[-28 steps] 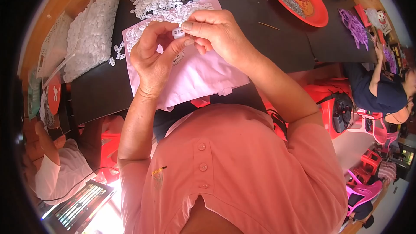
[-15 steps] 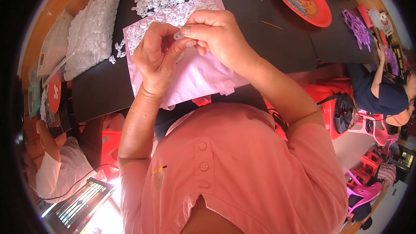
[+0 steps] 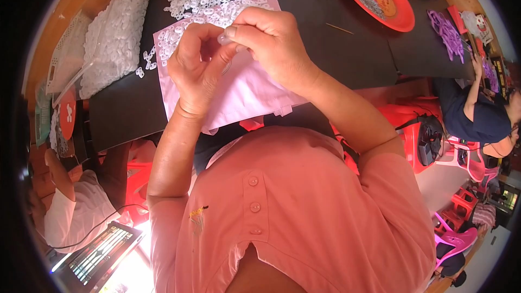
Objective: Assembling small white plastic clips or rings onto a lace strip at a workstation.
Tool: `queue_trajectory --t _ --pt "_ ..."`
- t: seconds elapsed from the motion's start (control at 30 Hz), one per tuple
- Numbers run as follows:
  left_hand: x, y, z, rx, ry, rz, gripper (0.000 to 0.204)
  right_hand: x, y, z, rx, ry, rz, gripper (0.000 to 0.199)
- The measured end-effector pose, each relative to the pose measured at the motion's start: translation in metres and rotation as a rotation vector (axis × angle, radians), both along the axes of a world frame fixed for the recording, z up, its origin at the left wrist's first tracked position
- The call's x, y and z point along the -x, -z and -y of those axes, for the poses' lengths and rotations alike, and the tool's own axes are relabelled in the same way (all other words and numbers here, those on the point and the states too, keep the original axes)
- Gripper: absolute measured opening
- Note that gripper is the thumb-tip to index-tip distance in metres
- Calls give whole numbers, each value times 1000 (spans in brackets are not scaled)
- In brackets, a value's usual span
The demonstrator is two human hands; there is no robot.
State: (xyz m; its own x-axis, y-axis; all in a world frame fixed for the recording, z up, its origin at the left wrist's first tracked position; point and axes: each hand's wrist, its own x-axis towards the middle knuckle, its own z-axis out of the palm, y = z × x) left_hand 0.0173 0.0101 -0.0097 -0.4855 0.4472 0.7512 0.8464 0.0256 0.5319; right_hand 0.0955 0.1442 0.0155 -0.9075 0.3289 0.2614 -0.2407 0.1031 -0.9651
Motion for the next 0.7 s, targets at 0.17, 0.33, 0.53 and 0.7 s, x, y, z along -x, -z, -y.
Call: queue_trajectory --t 0.17,0.33,0.53,0.7 --pt "1 0 0 -126 168 470 31 0 -2 -5 159 20 1 16" --pt "3 1 1 -70 166 411 33 1 0 -9 150 37 12 17" --pt "3 0 0 -55 143 300 31 -1 2 -6 173 16 59 17" --pt "2 -3 0 -31 129 263 29 -1 5 -8 193 -22 58 17"
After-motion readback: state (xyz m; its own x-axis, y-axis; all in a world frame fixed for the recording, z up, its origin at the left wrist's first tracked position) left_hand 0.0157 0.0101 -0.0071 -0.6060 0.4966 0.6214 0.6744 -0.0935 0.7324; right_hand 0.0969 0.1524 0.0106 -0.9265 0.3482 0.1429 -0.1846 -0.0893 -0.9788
